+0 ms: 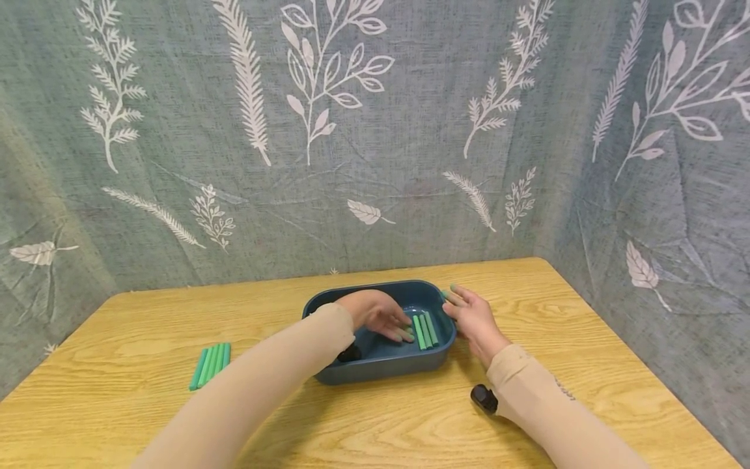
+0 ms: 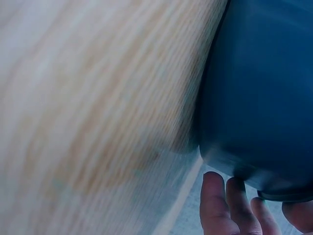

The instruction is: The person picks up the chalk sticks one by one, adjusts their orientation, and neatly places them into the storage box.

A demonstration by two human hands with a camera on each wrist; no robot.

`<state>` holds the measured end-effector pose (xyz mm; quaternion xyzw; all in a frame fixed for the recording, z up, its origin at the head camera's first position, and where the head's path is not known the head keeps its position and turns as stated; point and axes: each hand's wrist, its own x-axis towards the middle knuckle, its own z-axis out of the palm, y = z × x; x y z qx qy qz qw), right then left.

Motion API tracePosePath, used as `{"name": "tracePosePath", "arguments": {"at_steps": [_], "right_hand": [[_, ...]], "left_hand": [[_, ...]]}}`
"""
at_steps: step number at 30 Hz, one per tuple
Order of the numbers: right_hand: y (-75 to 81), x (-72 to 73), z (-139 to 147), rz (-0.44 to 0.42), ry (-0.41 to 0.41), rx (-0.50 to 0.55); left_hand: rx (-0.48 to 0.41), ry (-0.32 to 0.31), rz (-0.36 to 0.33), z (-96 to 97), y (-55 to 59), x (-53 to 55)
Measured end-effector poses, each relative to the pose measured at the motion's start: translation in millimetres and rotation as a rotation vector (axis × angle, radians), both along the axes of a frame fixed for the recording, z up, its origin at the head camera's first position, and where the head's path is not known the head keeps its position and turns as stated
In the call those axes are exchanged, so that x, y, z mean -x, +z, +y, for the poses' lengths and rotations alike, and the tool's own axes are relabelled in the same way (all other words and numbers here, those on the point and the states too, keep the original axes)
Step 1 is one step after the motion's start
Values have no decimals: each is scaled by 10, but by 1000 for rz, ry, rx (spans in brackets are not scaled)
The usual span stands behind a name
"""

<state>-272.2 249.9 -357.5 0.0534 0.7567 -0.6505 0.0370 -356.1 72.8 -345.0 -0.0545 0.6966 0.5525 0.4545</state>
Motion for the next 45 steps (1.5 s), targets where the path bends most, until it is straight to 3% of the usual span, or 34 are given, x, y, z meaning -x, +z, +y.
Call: {"name": "tracePosePath", "arguments": {"at_steps": [3, 14, 20, 29, 35, 45], "right_hand": [[2, -2, 0, -2, -5, 3], [5, 12, -8, -8, -8, -4], [12, -4, -37, -12, 8, -11], [0, -11, -22, -19, 3, -19], [-11, -26, -7, -14, 5, -27], [27, -26, -11, -20, 15, -30]], "left_hand": [[-18, -12, -12, -9, 76, -45], [-47, 10, 12, -210, 231, -31], [-107, 28, 67, -443, 391, -151], [-155, -11, 180, -841, 606, -340], [-204, 114, 215, -1088, 591, -484], [-284, 177, 300, -1476, 466, -670]]}}
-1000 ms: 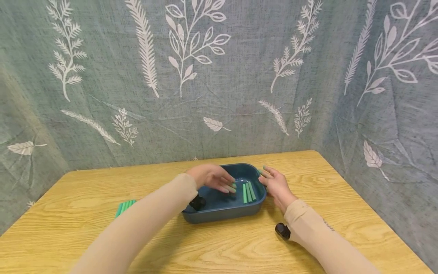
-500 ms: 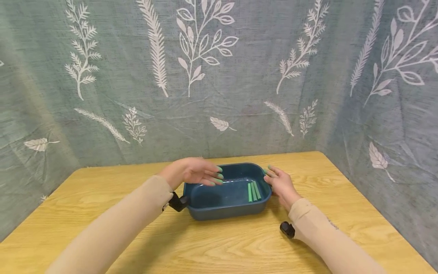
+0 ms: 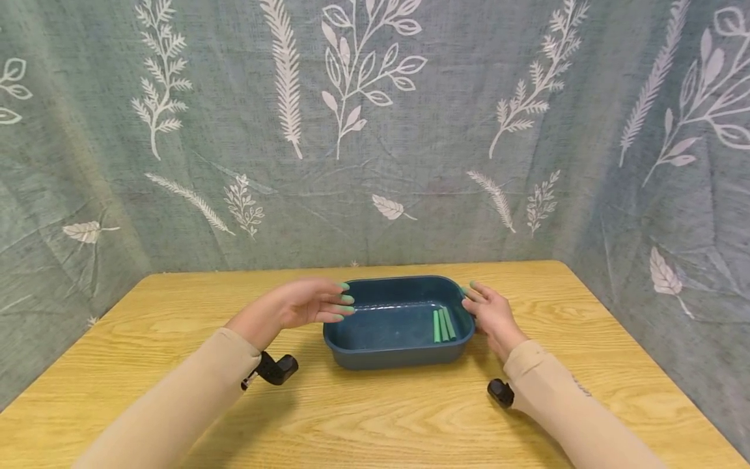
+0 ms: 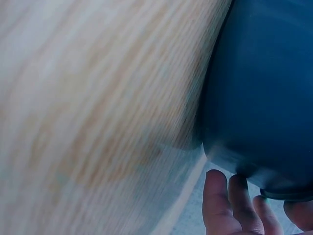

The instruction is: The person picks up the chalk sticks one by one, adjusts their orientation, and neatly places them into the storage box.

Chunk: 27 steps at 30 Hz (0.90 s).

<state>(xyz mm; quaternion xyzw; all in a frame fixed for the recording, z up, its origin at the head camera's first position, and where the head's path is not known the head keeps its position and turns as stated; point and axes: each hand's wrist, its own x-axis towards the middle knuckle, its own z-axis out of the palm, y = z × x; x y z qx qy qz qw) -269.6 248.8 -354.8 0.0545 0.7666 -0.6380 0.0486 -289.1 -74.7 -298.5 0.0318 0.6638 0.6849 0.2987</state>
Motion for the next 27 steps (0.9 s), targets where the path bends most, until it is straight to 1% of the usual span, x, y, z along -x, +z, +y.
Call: {"name": "tracePosePath", "arguments": {"at_steps": [6, 9, 13, 19, 27], "right_hand": [[18, -3, 2, -1, 2, 2], [17, -2, -11, -11, 6, 6], [5, 4, -15, -17, 9, 8], [5, 3, -12, -9, 13, 16], [2, 8, -19, -16, 8, 18]], "left_hand": [[13, 12, 49, -134, -59, -38], [29, 43, 56, -204, -88, -59], [25, 69, 59, -292, -122, -99], [-1, 66, 80, -401, -138, -177], [42, 48, 112, -594, -161, -282]]}}
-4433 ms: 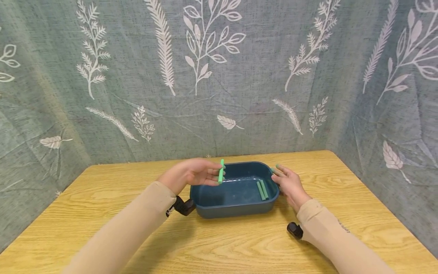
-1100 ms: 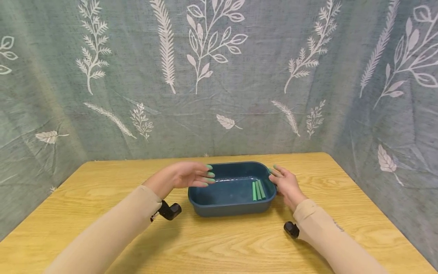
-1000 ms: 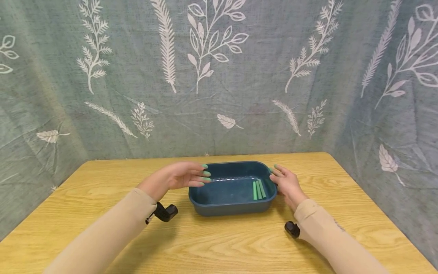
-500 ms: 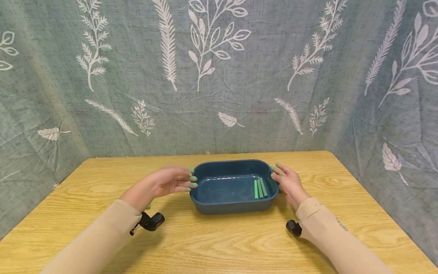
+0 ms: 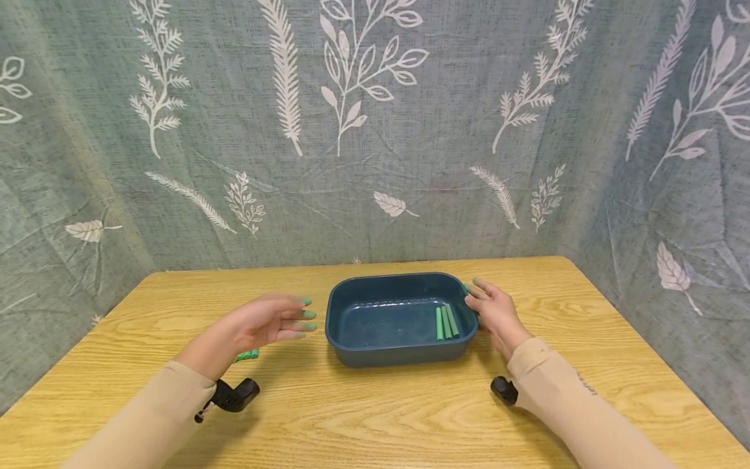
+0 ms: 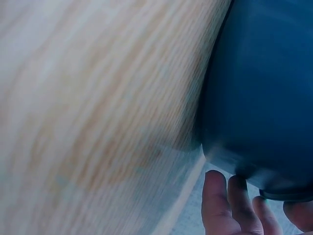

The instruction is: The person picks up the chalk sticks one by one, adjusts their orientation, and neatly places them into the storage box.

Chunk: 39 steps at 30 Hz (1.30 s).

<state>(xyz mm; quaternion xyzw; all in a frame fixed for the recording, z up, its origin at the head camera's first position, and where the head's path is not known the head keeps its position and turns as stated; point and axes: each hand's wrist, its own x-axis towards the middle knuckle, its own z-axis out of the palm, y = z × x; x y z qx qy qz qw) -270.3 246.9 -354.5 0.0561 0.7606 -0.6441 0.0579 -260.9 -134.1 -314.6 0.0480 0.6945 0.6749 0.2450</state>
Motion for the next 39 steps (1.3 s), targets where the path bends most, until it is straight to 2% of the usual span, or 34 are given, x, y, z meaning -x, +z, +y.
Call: {"name": "tracePosePath", "arguments": {"at_steps": [8, 15, 20, 28, 39], "right_hand": [[8, -12, -1, 4, 0, 1], [-1, -12, -3, 6, -4, 7], [-12, -16, 8, 6, -5, -1], [-11, -9, -2, 2, -2, -12], [-8, -10, 11, -2, -5, -20]], "left_hand": [[11, -25, 26, -178, -26, -70], [28, -7, 42, -353, -64, -127], [41, -26, 47, -490, -90, -139], [99, 24, 56, -723, -153, -156], [179, 73, 50, -1057, -221, -79]]}}
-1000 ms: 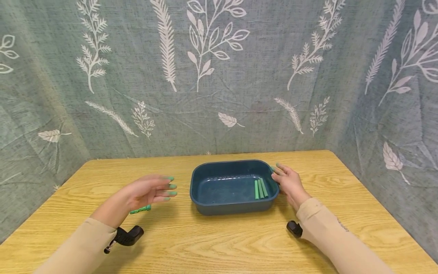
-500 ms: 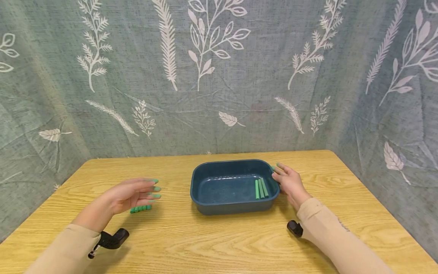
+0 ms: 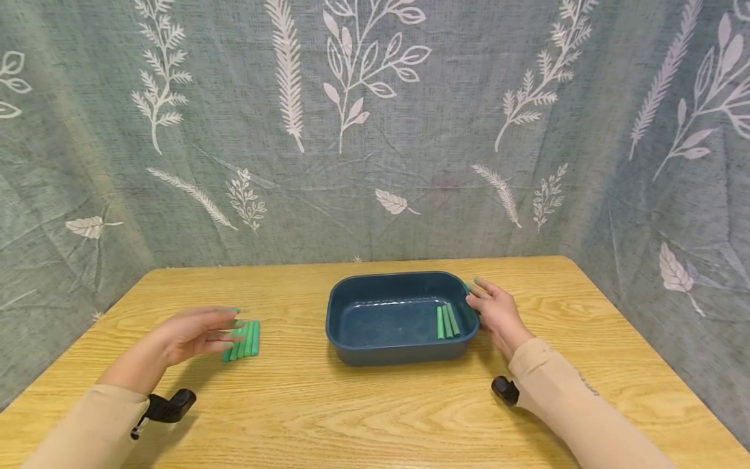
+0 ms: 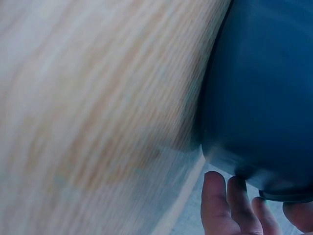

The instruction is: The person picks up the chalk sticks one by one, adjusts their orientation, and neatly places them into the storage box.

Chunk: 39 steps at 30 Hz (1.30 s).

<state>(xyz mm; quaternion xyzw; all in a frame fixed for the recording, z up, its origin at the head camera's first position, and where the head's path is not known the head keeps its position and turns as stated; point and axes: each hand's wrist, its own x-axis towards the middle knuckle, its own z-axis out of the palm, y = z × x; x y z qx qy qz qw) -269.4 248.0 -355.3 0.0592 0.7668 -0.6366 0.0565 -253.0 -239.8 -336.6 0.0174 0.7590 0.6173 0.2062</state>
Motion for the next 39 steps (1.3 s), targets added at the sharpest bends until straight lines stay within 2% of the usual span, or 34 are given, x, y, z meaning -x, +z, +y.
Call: {"name": "tracePosePath", "arguments": {"at_steps": [4, 11, 17, 20, 22, 31, 35, 39], "right_hand": [[8, -1, -2, 3, 5, -4], [13, 3, 2, 0, 7, -2], [6, 10, -2, 8, 2, 4], [0, 9, -9, 8, 2, 3], [3, 7, -6, 10, 2, 7], [17, 3, -18, 14, 4, 10], [12, 2, -1, 8, 9, 6], [0, 3, 11, 5, 14, 3]], "left_hand": [[24, 19, -18, -110, -10, 59], [61, 71, -105, -349, -58, 219], [45, 59, -175, -454, -161, 309], [68, 53, -196, -467, -204, 325], [107, 28, -188, -469, -212, 333], [186, -4, -169, -383, -167, 290], [260, -2, -149, -320, -158, 259], [325, 33, -142, -243, -194, 255]]}}
